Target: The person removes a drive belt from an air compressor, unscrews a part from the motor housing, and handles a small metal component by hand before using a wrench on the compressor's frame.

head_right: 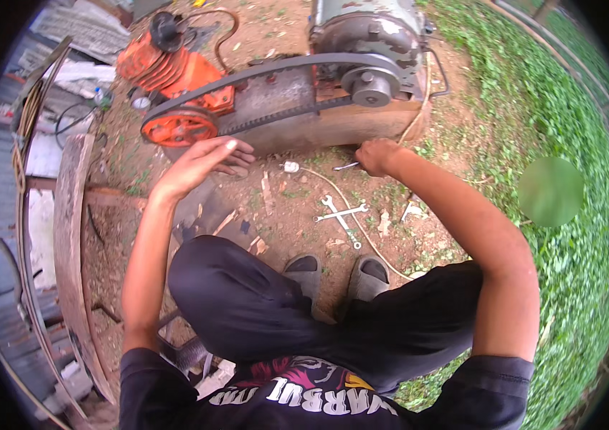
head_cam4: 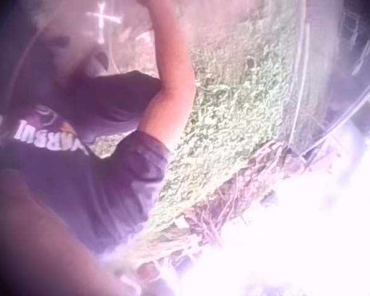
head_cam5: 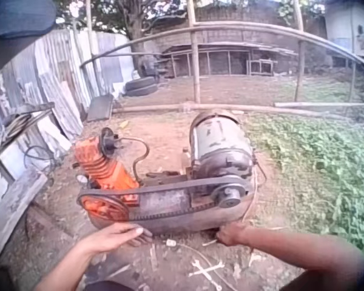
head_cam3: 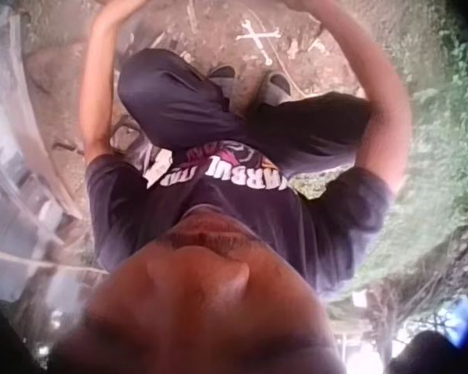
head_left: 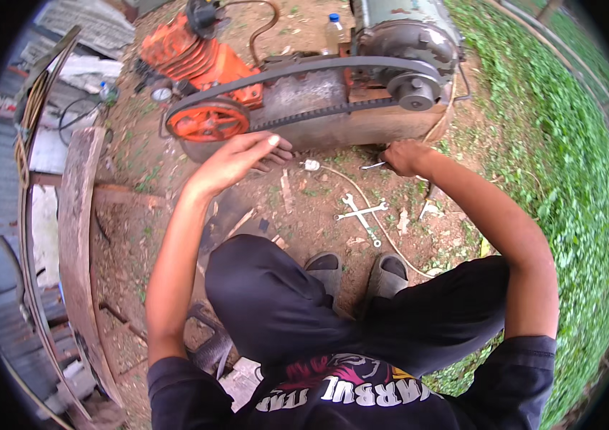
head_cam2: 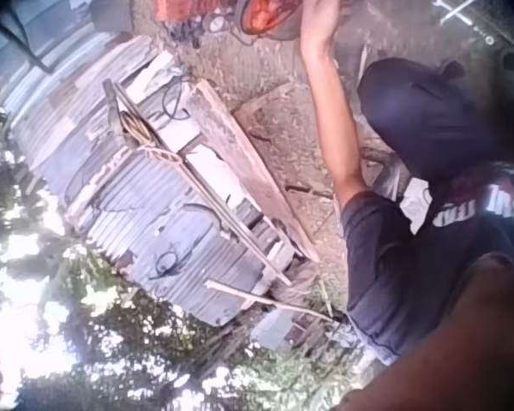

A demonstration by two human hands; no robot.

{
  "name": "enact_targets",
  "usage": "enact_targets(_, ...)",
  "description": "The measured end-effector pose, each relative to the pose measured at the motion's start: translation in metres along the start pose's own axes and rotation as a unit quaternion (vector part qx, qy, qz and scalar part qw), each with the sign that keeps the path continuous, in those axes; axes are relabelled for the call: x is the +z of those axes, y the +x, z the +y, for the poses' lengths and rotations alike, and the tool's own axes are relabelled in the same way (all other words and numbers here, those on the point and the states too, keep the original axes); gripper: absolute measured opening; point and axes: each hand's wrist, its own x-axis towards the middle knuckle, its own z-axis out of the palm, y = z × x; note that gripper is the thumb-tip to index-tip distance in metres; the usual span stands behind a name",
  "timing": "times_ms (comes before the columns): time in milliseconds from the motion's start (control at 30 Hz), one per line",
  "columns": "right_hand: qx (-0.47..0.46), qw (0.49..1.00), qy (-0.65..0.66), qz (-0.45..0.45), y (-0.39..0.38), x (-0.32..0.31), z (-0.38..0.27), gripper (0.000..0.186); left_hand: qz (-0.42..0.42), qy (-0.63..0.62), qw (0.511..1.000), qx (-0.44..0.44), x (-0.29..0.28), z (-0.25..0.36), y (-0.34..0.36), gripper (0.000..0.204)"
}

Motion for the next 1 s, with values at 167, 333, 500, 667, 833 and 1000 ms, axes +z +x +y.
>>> enact_targets(167,-0.089,0.995,0.044,0.027,0.024,0.028,-0.025,0.030,-0.039,0.332,0.942,-0.017,0.023,-0.011,0.023,0.042)
enact_targets(333,-0.172,0.982,0.057,-0.056,0.035,0.064,-0.049,0.017,-0.141,0.456,0.876,-0.073,0.063,-0.080,0.040,0.044)
enact_targets(500,-0.186,0.969,0.078,-0.140,0.036,0.085,-0.047,0.019,-0.209,0.466,0.854,-0.095,0.105,-0.125,0.035,0.039)
enact_targets(667,-0.171,0.976,0.015,-0.131,0.041,0.099,-0.038,0.023,-0.195,0.374,0.903,-0.078,0.112,-0.121,0.022,0.037)
enact_targets(833,-0.205,0.951,0.231,0.008,0.053,0.082,-0.085,0.028,-0.082,0.306,0.943,-0.096,0.083,-0.133,-0.006,0.034)
enact_targets(1000,-0.181,0.910,0.367,0.071,0.080,0.040,-0.154,0.041,0.071,0.315,0.942,-0.094,0.022,-0.138,-0.042,0.031)
